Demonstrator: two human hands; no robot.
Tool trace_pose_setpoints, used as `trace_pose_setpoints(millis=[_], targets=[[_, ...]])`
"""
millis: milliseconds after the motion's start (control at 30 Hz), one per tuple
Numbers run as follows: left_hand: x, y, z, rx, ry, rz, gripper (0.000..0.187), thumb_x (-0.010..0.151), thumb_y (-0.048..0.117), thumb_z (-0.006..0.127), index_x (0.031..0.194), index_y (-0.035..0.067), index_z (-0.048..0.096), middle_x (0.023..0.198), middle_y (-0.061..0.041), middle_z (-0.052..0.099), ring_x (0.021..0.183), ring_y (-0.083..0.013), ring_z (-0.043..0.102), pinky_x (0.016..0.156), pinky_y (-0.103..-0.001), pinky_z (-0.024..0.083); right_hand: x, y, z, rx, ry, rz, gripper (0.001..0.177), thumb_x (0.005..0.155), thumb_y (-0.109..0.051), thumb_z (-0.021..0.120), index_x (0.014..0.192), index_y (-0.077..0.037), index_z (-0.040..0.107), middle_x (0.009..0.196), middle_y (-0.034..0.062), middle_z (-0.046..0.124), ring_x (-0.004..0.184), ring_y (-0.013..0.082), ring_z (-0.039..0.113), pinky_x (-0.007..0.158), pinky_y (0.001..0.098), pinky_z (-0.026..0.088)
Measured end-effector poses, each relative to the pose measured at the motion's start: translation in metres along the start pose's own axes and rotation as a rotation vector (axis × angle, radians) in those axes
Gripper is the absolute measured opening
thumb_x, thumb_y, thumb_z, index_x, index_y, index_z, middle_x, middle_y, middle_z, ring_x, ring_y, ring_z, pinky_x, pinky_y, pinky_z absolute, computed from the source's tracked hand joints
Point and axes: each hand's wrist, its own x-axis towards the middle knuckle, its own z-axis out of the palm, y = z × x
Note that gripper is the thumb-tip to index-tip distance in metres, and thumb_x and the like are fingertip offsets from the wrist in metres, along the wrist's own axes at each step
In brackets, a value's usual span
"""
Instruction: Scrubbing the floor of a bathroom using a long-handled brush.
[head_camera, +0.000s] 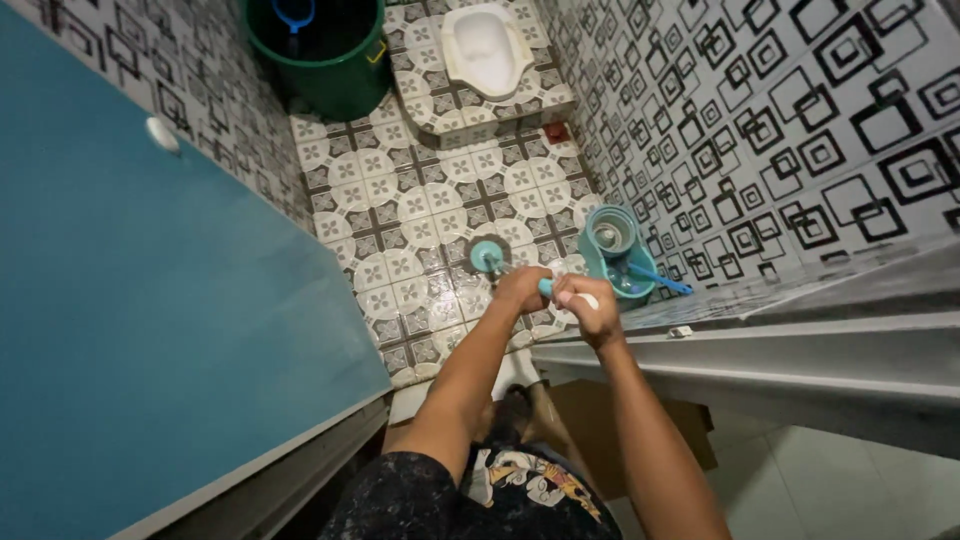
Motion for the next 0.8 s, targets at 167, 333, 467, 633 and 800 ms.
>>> trace_pose_setpoints(millis=[167,333,467,633,800], targets=[[-0.017,-0.036,-0.006,0.018,0.104,-0.079,0.02,0.079,0.03,0.07,0.095,0.018,0.072,0.102,-0.016,0.074,0.099,-0.04,0.069,0.085,-0.052,0.055,0.013,0.014,0.019,0.144,-0.033,0.045,0.028,0.088,-0.018,0.056,0.067,0.001,0.054,0.072,0.0108,0.06,0.071,0.0205,0.054,0.071,0.0333,0.045],[-0.046,-0.083,-0.013,0.119,0.071,-0.194,0.025,0.071,0.021,0.07,0.096,0.018,0.072,0.103,-0.014,0.074,0.1,-0.0388,0.07,0.084,-0.052,0.056,0.022,0.023,0.055,0.105,-0.058,0.035,0.03,0.086,-0.022,0.052,0.069,0.002,0.059,0.075,0.0113,0.065,0.078,0.0221,0.063,0.079,0.0337,0.05],[-0.069,-0.114,-0.008,0.073,0.157,-0.233,0.021,0.073,0.02,0.07,0.093,0.017,0.073,0.104,-0.014,0.074,0.101,-0.0382,0.07,0.085,-0.052,0.056,0.016,0.047,0.078,0.196,-0.142,0.023,0.032,0.09,-0.022,0.052,0.071,0.003,0.059,0.076,0.0123,0.065,0.082,0.0235,0.063,0.09,0.0363,0.051],[-0.076,-0.102,-0.005,-0.004,0.125,-0.296,0.024,0.074,0.017,0.068,0.098,0.017,0.071,0.107,-0.013,0.073,0.102,-0.0383,0.069,0.085,-0.052,0.056,0.005,0.042,0.075,0.094,-0.212,0.154,0.029,0.09,-0.018,0.052,0.071,0.004,0.061,0.072,0.0115,0.064,0.071,0.0207,0.059,0.071,0.034,0.047],[-0.048,-0.059,-0.002,0.082,0.032,-0.166,0.024,0.077,0.02,0.066,0.1,0.019,0.071,0.108,-0.013,0.073,0.103,-0.0374,0.069,0.085,-0.05,0.056,0.001,0.012,0.039,-0.03,-0.116,0.046,0.027,0.089,-0.015,0.051,0.07,0.001,0.06,0.075,0.0085,0.067,0.073,0.0164,0.065,0.072,0.0302,0.052]])
